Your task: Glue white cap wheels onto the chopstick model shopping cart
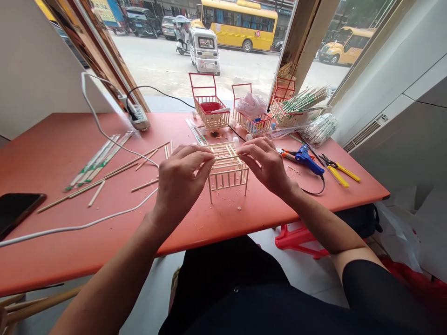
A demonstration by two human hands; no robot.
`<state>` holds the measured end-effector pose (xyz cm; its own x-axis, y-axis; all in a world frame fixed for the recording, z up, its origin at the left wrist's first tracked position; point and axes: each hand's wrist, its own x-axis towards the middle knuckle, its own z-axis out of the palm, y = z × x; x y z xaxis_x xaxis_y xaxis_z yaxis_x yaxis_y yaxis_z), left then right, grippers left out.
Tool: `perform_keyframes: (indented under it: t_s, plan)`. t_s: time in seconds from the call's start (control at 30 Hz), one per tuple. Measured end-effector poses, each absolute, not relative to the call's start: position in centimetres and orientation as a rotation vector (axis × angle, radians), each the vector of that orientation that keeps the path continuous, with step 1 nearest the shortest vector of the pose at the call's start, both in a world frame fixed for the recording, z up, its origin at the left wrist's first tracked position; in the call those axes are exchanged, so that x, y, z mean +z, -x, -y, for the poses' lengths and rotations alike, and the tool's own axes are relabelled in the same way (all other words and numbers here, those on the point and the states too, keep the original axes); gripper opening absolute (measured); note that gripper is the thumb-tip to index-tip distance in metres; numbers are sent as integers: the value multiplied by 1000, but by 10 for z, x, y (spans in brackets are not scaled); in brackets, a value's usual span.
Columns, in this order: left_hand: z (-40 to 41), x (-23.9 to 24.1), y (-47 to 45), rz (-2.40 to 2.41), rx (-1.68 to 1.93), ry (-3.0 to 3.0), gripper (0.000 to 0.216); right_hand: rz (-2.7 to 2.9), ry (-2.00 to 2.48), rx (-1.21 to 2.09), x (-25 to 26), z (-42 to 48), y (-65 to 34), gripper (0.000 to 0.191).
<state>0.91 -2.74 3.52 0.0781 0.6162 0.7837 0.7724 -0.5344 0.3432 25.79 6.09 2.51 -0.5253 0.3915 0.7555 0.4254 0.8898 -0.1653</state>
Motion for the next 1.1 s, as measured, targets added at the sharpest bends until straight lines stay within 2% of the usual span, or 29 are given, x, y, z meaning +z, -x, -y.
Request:
perform_keyframes:
  t_s: [0.63,1.1]
  plan:
    - [28,36,-12,1425,-1474,2151,17,2185,564,-110,21,-63,-259,19]
    - [28,34,-12,1432,-1486,2140,16,2155,552,-137,23,-61,-256,14]
